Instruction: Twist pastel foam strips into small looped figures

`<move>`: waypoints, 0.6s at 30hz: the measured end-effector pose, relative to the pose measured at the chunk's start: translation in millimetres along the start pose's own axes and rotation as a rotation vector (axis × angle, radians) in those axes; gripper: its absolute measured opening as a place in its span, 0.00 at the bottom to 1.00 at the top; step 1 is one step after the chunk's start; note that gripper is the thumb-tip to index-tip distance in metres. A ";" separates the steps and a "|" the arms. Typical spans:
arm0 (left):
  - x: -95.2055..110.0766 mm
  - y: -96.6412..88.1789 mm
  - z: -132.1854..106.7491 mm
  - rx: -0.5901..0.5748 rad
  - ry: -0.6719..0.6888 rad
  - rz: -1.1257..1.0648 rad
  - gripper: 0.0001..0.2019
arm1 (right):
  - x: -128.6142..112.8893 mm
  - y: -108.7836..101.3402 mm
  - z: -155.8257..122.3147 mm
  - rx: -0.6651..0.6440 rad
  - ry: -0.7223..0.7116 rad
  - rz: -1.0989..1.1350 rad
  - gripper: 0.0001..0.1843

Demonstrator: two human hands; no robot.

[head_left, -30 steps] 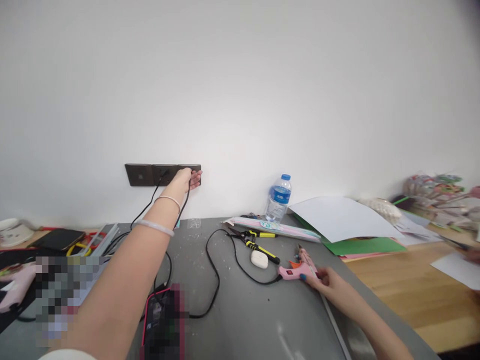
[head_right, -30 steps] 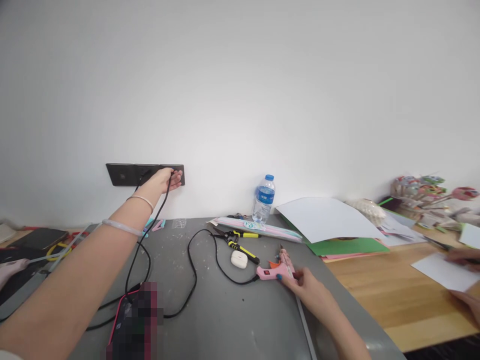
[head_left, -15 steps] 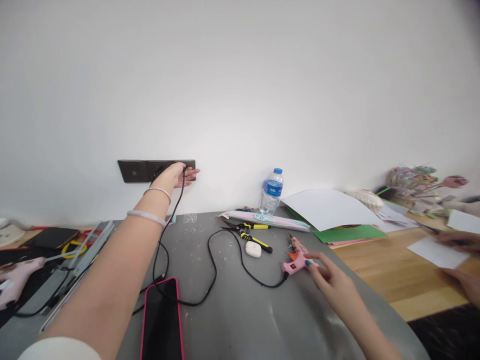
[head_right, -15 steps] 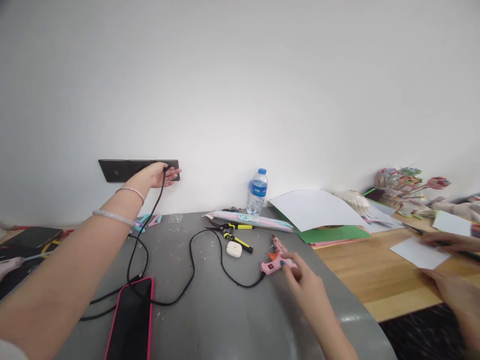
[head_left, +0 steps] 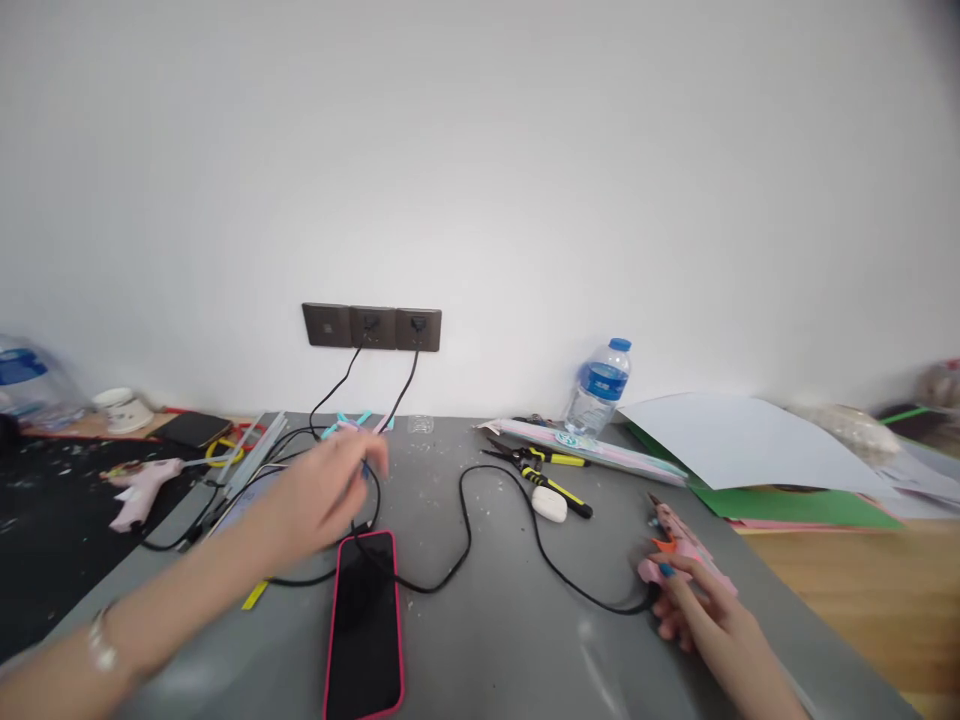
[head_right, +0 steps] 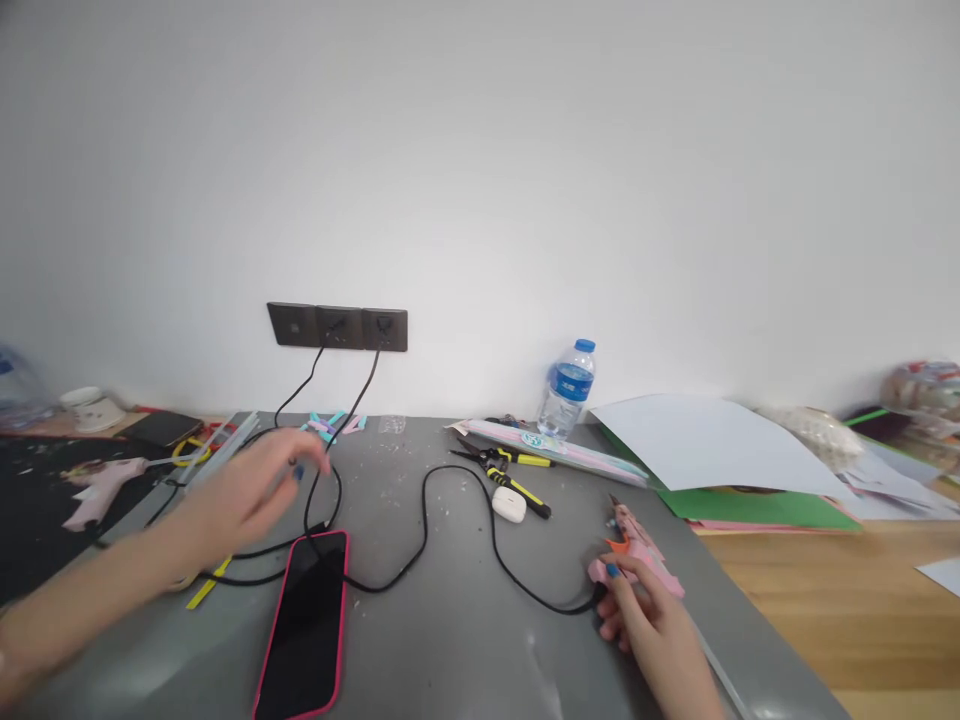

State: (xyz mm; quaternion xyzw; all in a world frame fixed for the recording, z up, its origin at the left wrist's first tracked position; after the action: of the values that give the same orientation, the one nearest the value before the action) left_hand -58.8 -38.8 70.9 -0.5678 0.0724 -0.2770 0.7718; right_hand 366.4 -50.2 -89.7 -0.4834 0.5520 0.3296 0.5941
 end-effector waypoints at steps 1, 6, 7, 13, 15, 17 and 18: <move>2.5 11.1 -28.9 -0.069 0.028 -0.041 0.14 | 0.0 0.1 0.0 0.010 -0.002 0.012 0.27; -5.4 60.8 -118.9 -0.168 -0.045 -0.123 0.27 | 2.2 0.0 5.0 0.051 0.029 0.026 0.26; -8.0 67.6 -124.9 -0.201 -0.068 -0.121 0.28 | 3.7 -1.2 5.7 0.066 0.041 0.040 0.25; -15.0 80.2 -126.6 -0.124 -0.192 -0.117 0.26 | 15.2 -9.3 -0.5 0.143 0.067 0.301 0.24; -11.8 83.8 -128.1 -0.088 -0.227 -0.096 0.22 | 16.0 -9.4 -4.1 0.158 0.013 0.349 0.24; -5.8 89.2 -130.7 -0.048 -0.321 -0.027 0.18 | 15.3 -8.5 -6.7 0.180 -0.034 0.353 0.24; -1.6 92.2 -131.2 -0.029 -0.392 0.026 0.19 | 14.6 -7.7 -7.3 0.182 -0.053 0.349 0.24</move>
State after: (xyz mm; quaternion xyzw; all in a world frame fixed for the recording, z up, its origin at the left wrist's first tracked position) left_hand -84.2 -129.2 -59.2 -0.6211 -0.0680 -0.1500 0.7662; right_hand 373.5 -61.6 -101.8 -0.3161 0.6391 0.3888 0.5834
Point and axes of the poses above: each hand's wrist, its own z-axis towards the middle knuckle, its own y-axis out of the palm, x = y × z, the point moved 3 cm from there along z, towards the middle knuckle, and after that the axes turned 7 degrees about z, right-handed, at the moved point
